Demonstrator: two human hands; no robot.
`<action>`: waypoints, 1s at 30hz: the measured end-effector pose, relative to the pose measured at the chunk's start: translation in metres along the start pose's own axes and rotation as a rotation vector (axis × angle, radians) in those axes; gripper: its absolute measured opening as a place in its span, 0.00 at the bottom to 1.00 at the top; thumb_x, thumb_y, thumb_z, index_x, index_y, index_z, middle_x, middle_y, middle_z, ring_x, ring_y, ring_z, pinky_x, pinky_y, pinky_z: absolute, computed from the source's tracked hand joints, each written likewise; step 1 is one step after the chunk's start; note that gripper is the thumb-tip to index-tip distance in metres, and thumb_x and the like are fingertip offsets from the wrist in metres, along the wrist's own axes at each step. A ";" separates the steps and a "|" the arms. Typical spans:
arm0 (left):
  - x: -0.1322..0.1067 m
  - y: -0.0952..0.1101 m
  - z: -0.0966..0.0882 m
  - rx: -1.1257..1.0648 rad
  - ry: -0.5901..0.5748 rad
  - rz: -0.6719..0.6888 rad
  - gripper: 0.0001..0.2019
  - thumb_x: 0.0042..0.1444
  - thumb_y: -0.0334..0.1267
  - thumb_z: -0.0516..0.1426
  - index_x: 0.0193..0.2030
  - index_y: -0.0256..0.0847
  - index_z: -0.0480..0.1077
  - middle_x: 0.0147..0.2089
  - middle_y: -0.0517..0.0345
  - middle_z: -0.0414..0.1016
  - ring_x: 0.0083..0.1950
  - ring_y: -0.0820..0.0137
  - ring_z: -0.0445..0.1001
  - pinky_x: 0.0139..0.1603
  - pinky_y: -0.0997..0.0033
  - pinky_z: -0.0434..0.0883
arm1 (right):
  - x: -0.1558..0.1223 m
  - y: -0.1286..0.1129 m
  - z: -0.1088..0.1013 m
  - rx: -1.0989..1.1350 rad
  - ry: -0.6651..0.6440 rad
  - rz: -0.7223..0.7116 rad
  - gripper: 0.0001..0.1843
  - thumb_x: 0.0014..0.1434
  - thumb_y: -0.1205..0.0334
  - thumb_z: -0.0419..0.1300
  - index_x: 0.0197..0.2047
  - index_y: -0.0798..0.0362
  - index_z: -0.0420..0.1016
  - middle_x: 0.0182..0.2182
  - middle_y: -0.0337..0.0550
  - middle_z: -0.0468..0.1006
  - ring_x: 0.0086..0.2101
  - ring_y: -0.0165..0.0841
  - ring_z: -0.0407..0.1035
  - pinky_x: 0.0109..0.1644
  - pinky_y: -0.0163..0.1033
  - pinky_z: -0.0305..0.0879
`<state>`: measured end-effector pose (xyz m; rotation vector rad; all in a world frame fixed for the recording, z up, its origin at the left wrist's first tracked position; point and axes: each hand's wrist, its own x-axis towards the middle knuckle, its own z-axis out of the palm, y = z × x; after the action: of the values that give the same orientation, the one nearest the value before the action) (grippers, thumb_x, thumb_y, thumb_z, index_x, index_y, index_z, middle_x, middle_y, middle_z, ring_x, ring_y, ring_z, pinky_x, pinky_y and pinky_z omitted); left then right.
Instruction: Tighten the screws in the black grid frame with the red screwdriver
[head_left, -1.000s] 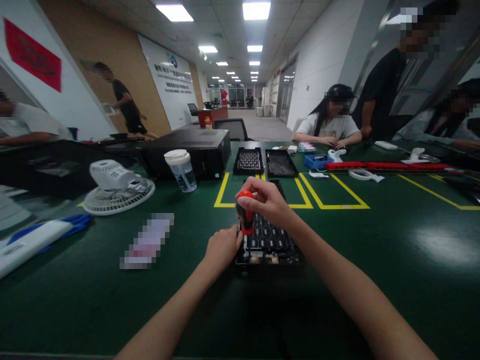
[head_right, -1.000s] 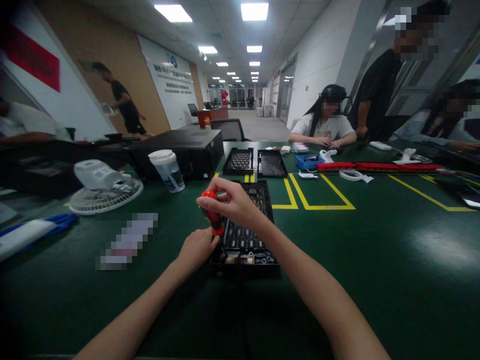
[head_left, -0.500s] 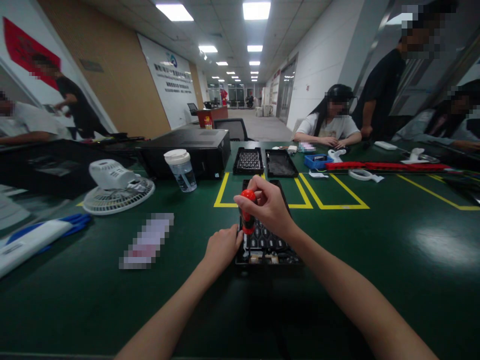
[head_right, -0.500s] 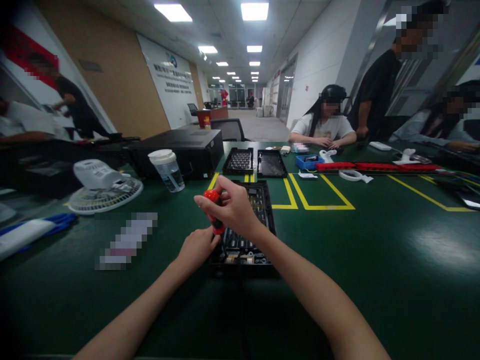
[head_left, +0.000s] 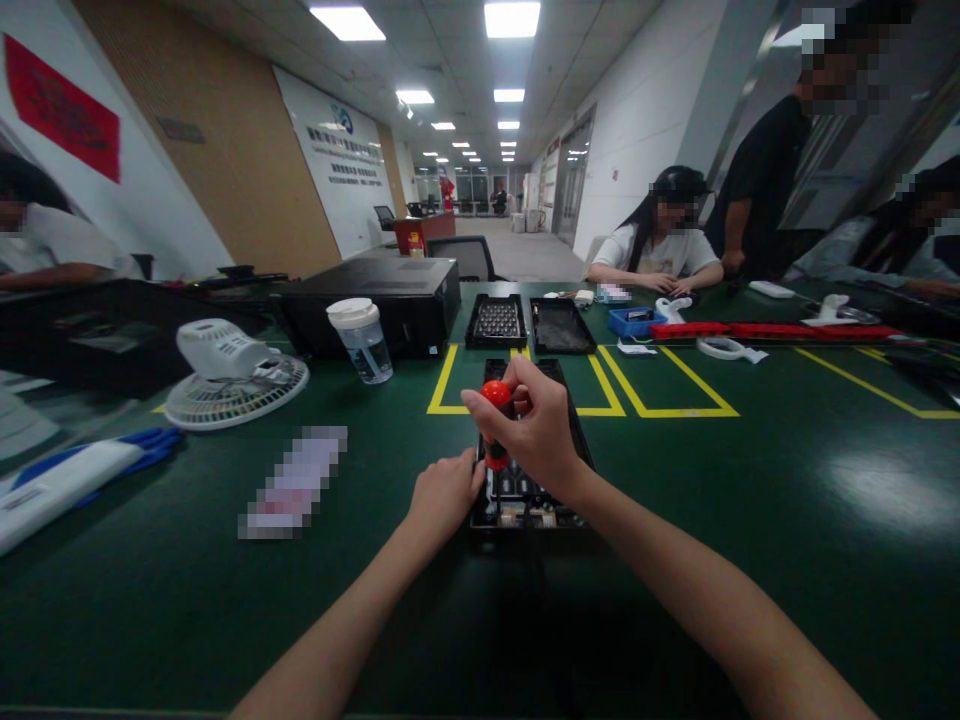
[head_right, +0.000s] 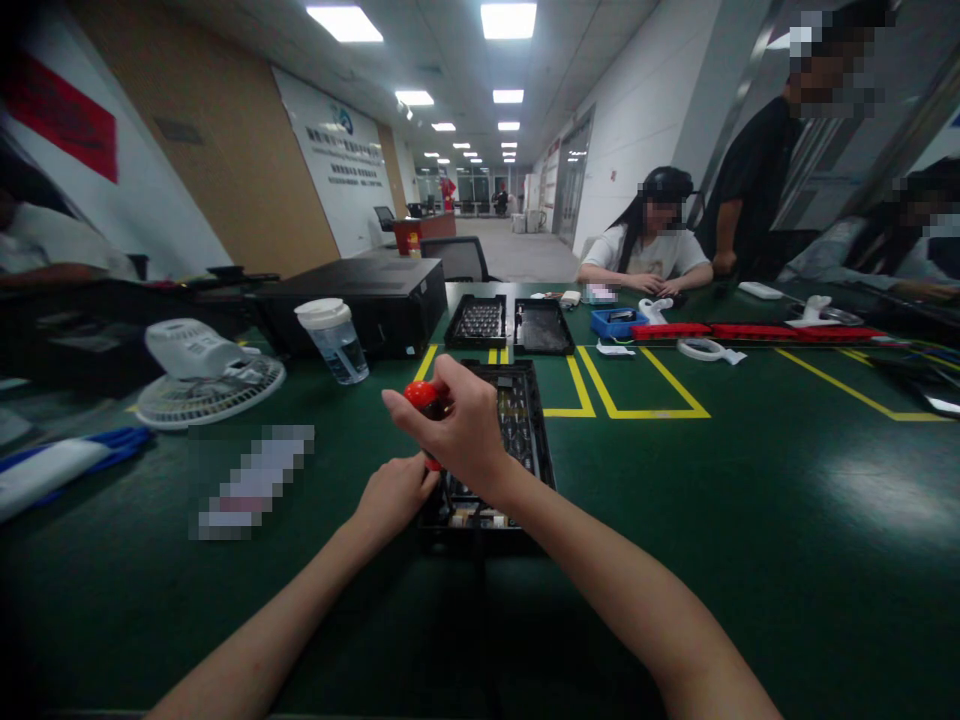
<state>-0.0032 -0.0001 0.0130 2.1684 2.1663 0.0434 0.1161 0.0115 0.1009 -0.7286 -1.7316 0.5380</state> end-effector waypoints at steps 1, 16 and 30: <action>0.000 0.000 0.000 0.000 -0.007 -0.006 0.18 0.57 0.45 0.38 0.41 0.41 0.64 0.36 0.53 0.73 0.38 0.66 0.72 0.36 0.70 0.65 | -0.001 0.000 0.001 -0.022 0.019 -0.011 0.17 0.49 0.54 0.56 0.23 0.52 0.52 0.17 0.32 0.55 0.19 0.23 0.52 0.22 0.30 0.50; 0.003 -0.003 0.002 -0.012 0.002 0.027 0.19 0.57 0.45 0.38 0.41 0.40 0.66 0.35 0.52 0.73 0.36 0.65 0.72 0.34 0.70 0.66 | -0.012 -0.004 0.007 -0.147 0.228 -0.073 0.19 0.48 0.55 0.58 0.21 0.53 0.51 0.19 0.33 0.52 0.21 0.24 0.49 0.24 0.33 0.49; 0.003 -0.004 0.005 0.000 0.013 0.036 0.20 0.57 0.46 0.37 0.40 0.40 0.66 0.35 0.51 0.73 0.36 0.65 0.72 0.35 0.68 0.66 | -0.010 -0.002 0.007 -0.193 0.214 -0.088 0.16 0.48 0.55 0.57 0.22 0.54 0.54 0.19 0.33 0.56 0.21 0.23 0.51 0.25 0.32 0.52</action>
<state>-0.0069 0.0026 0.0077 2.2133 2.1339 0.0595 0.1111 0.0034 0.0940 -0.8104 -1.6194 0.2250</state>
